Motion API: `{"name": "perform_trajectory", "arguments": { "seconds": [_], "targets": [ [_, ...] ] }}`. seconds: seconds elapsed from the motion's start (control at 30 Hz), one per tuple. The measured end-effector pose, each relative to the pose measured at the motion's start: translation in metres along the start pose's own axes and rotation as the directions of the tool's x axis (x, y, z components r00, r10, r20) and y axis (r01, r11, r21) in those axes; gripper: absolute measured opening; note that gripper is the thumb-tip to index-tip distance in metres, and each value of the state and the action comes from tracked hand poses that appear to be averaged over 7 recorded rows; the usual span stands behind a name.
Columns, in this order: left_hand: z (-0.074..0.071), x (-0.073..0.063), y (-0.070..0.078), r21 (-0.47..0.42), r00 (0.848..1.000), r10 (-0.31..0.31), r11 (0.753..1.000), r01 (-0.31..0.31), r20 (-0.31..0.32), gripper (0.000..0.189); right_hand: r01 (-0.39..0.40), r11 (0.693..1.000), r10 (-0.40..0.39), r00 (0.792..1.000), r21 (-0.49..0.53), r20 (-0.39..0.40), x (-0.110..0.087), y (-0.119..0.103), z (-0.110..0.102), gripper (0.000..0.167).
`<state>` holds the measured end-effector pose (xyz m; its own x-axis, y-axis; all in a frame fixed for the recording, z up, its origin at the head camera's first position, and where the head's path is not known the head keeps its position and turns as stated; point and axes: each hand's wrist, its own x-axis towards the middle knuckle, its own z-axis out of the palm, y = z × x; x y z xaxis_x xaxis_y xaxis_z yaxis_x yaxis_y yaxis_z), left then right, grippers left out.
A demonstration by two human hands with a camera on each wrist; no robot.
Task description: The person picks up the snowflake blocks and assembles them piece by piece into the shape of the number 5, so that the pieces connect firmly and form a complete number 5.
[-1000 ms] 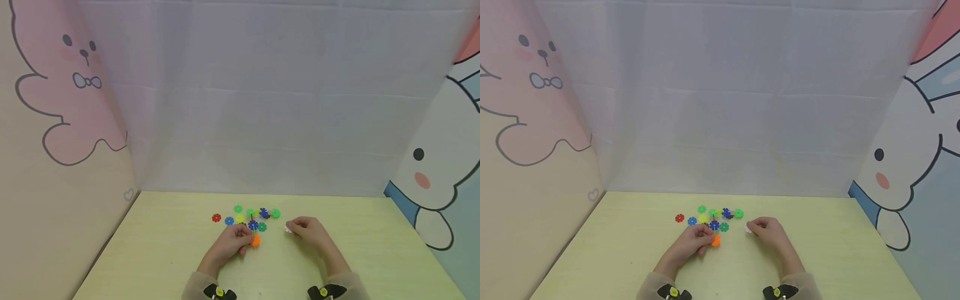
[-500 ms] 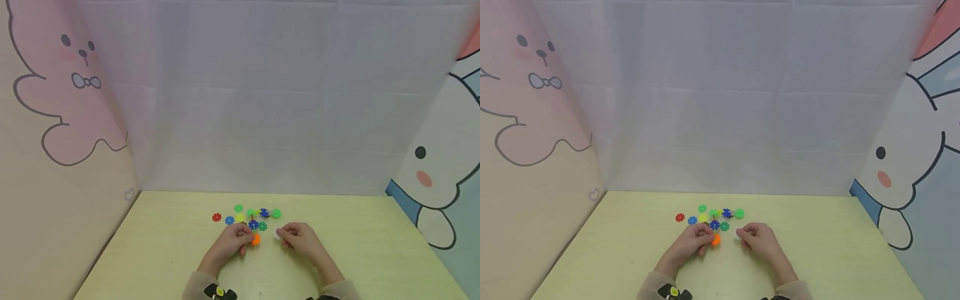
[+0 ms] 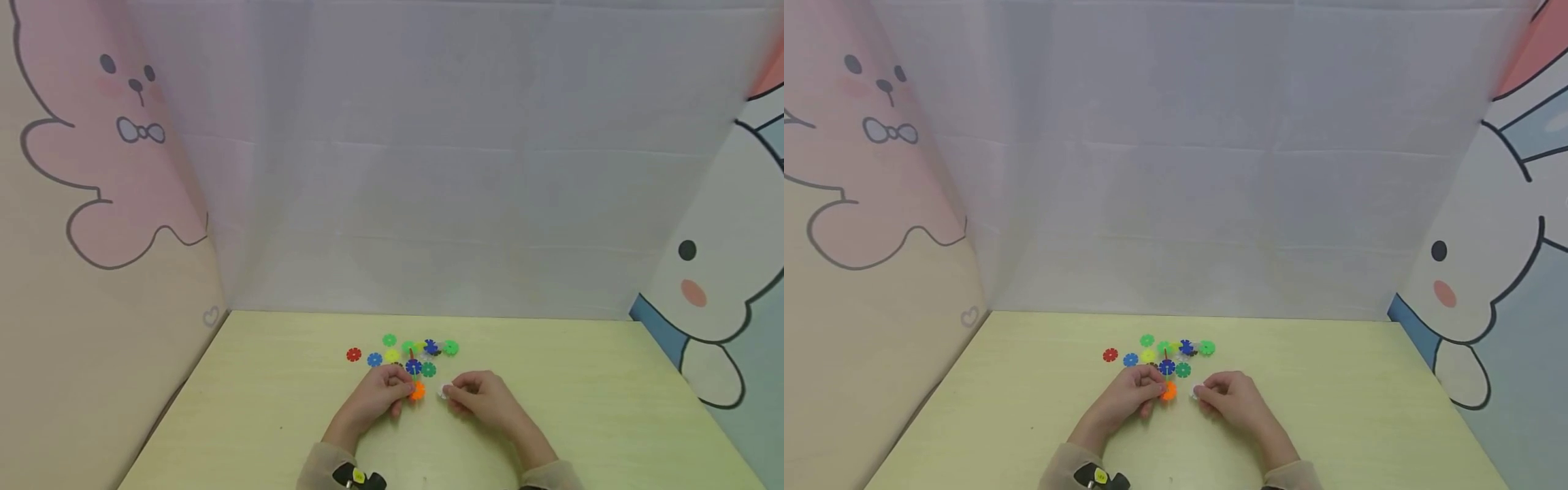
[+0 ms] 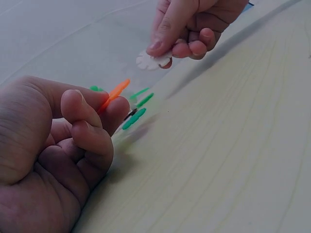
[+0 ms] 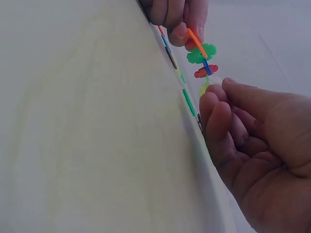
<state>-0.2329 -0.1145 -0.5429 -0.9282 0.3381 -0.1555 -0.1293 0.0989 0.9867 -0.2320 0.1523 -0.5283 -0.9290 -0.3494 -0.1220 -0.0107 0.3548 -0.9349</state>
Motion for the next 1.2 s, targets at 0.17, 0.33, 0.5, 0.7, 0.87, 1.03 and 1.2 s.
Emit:
{"name": "perform_trajectory", "arguments": {
  "seconds": [0.17,0.33,0.5,0.7,0.87,1.03,1.2],
  "targets": [
    [-0.0002,0.0003,0.0017,-0.005,1.000,0.001,1.000,-0.001,0.006,0.013,0.039,0.999,-0.040,0.999,0.019,0.029,0.0010,0.0002,0.0010,0.016],
    [-0.0007,0.0013,0.0018,0.002,1.000,-0.001,1.000,0.001,0.011,0.013,0.062,0.997,-0.061,0.998,-0.038,0.020,0.0005,-0.0031,0.0011,0.017],
    [-0.0007,0.0016,0.0012,0.007,1.000,0.004,1.000,-0.004,0.011,0.013,0.078,0.995,-0.077,0.997,-0.069,0.022,0.0009,-0.0047,0.0022,0.017],
    [-0.0006,0.0015,-0.0001,0.011,1.000,0.001,1.000,-0.001,0.013,0.012,0.092,0.993,-0.090,0.995,-0.068,0.032,0.0028,-0.0031,0.0052,0.016],
    [-0.0004,0.0016,-0.0002,0.005,1.000,0.003,1.000,-0.003,0.018,0.011,0.101,0.992,-0.099,0.995,-0.077,0.027,0.0036,-0.0018,0.0063,0.016],
    [-0.0006,0.0016,-0.0010,0.000,1.000,0.003,1.000,-0.003,0.027,0.010,0.117,0.990,-0.114,0.993,-0.084,0.034,0.0036,-0.0025,0.0082,0.017],
    [-0.0006,0.0015,-0.0015,0.010,0.999,0.011,1.000,-0.011,0.036,0.011,0.136,0.988,-0.134,0.990,-0.080,0.034,0.0014,-0.0054,0.0102,0.016]
  ]
}}
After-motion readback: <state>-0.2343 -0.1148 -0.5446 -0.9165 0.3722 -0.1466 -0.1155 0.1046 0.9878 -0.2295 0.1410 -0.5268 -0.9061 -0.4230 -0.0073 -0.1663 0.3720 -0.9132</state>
